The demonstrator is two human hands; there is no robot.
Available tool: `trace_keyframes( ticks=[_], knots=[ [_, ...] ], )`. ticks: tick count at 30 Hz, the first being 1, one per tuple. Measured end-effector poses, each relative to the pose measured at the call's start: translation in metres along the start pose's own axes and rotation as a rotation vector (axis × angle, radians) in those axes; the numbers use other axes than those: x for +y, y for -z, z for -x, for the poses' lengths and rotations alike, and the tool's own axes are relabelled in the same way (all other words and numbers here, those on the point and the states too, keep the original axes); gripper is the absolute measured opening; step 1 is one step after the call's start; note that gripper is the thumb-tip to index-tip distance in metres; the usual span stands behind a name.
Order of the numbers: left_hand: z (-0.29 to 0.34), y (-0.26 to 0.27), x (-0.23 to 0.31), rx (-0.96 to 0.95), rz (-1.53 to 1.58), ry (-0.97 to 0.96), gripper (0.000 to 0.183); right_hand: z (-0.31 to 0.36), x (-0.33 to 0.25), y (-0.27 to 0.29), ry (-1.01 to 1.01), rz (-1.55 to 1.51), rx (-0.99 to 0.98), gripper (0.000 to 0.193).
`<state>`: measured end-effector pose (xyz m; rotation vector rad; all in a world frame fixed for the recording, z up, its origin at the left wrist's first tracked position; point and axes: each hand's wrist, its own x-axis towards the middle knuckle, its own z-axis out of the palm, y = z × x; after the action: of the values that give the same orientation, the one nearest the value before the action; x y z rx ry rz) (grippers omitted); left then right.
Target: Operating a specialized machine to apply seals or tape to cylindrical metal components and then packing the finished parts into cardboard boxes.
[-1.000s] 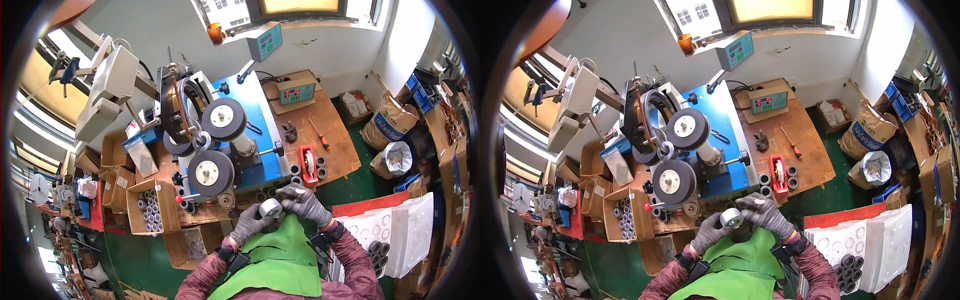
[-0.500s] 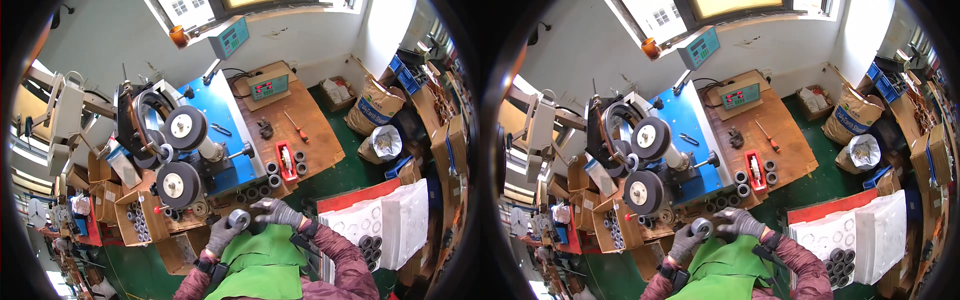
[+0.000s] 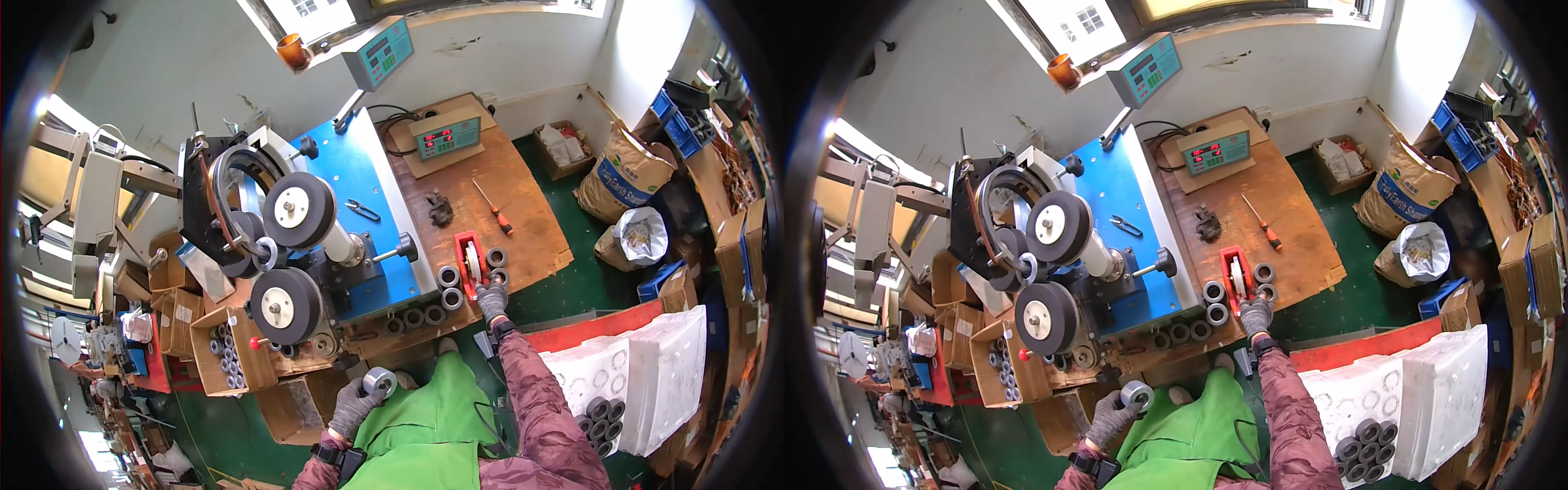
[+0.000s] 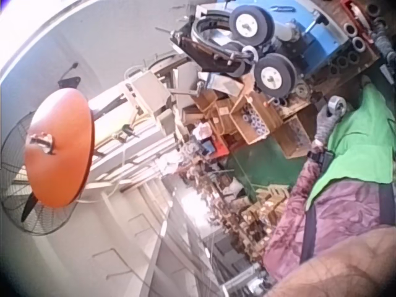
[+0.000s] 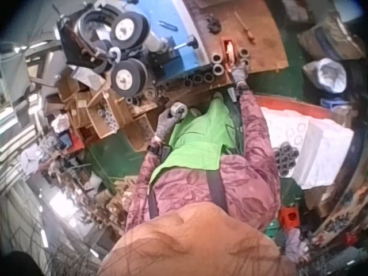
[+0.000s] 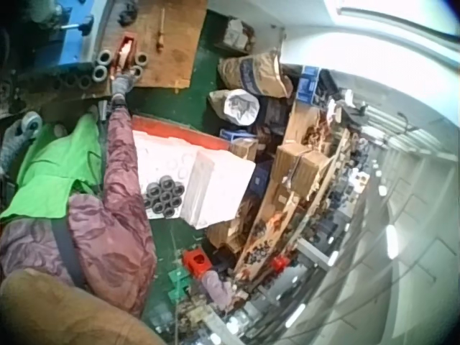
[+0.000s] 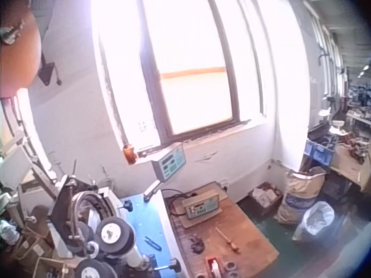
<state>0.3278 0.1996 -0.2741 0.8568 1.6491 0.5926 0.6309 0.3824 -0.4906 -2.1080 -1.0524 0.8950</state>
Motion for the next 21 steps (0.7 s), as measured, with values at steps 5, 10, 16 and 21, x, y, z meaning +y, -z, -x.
trace_keyframes(
  ticks=[5, 10, 16, 21],
  knots=[
    [0.001, 0.001, 0.002, 0.016, 0.001, 0.001, 0.033, 0.002, 0.024, 0.001, -0.014, -0.026, 0.027, 0.041],
    [-0.004, -0.002, -0.001, 0.004, 0.021, 0.022, 0.032, 0.005, 0.083, -0.008, -0.177, -0.053, -0.038, 0.057],
    [-0.007, 0.000, -0.003, -0.001, -0.017, 0.015, 0.033, -0.001, 0.066, -0.013, -0.285, -0.034, -0.070, 0.069],
    [-0.004, 0.004, -0.003, 0.008, -0.011, 0.034, 0.034, 0.015, 0.052, -0.002, -0.233, -0.475, -0.177, 0.062]
  ],
)
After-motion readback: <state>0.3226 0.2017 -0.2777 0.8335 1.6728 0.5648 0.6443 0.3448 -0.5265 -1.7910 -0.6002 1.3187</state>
